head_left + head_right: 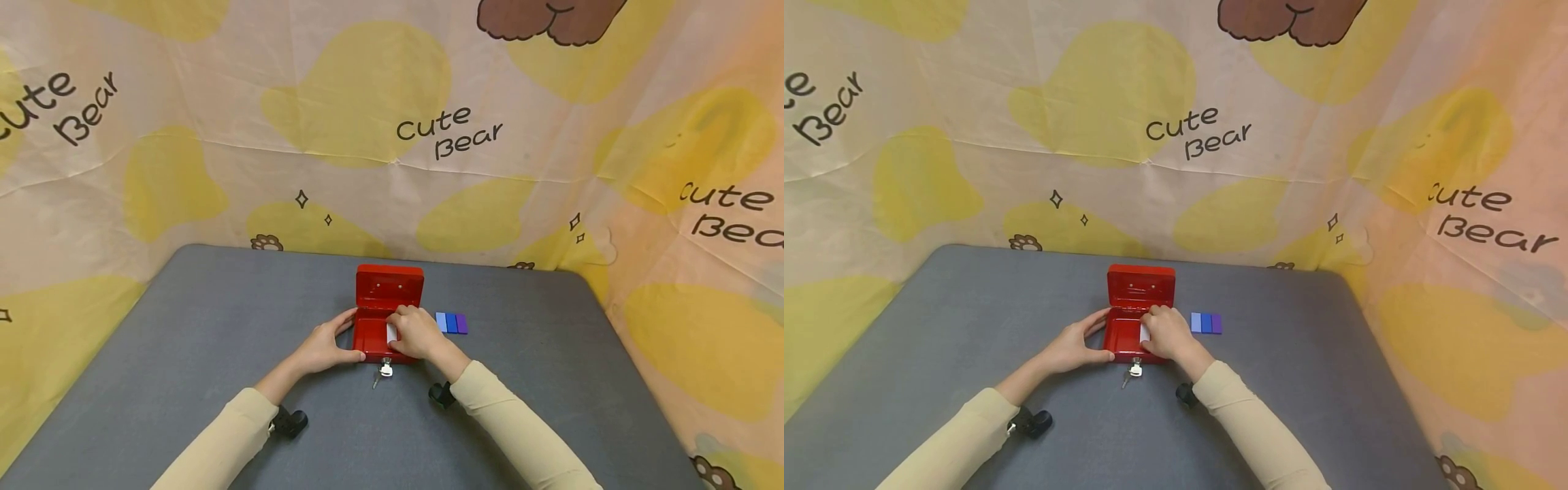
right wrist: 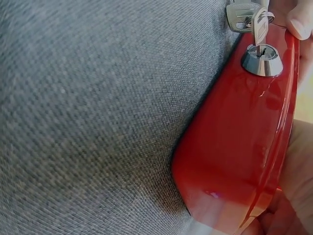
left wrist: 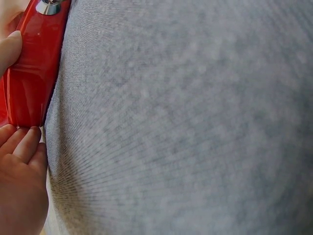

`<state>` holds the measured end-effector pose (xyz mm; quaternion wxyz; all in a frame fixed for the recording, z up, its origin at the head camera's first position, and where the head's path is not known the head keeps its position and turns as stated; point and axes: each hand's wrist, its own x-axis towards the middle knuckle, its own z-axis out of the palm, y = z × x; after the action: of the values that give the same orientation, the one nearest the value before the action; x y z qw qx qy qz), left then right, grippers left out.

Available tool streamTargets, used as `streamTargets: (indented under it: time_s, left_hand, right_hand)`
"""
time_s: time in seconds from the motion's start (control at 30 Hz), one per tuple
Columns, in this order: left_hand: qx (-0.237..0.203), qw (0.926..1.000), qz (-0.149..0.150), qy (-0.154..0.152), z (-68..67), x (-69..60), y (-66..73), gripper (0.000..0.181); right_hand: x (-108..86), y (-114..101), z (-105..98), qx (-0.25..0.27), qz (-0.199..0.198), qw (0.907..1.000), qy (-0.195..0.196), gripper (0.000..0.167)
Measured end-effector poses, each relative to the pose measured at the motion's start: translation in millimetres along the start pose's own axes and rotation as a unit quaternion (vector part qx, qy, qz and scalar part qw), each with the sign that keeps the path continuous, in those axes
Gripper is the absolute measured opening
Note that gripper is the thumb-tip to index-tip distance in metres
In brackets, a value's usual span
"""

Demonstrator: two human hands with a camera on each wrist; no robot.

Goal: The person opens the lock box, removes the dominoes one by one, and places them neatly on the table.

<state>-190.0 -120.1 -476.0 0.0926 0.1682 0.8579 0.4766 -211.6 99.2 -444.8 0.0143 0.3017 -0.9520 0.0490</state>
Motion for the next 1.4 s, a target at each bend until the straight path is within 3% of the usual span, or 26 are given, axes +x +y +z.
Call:
streamTargets:
  time_s: [0.73,1.17,1.4]
  left_hand:
    - [0.004,0.9999,-0.01,0.001,0.4,-0.2,0.3,0.09]
    - [-0.005,1.0,0.0,-0.002,-1.2,-0.8,3.0,0.091]
    - [-0.004,1.0,-0.004,-0.001,-0.8,-0.9,3.7,0.09]
  right_hand:
    - [-1.4,-0.4,-1.3,0.011,-0.004,0.9999,0.002,0.044]
    - [-2.7,6.9,-9.5,0.08,-0.047,0.9955,0.018,0.037]
    - [-4.9,10.0,-17.0,0.108,-0.035,0.9936,-0.003,0.039]
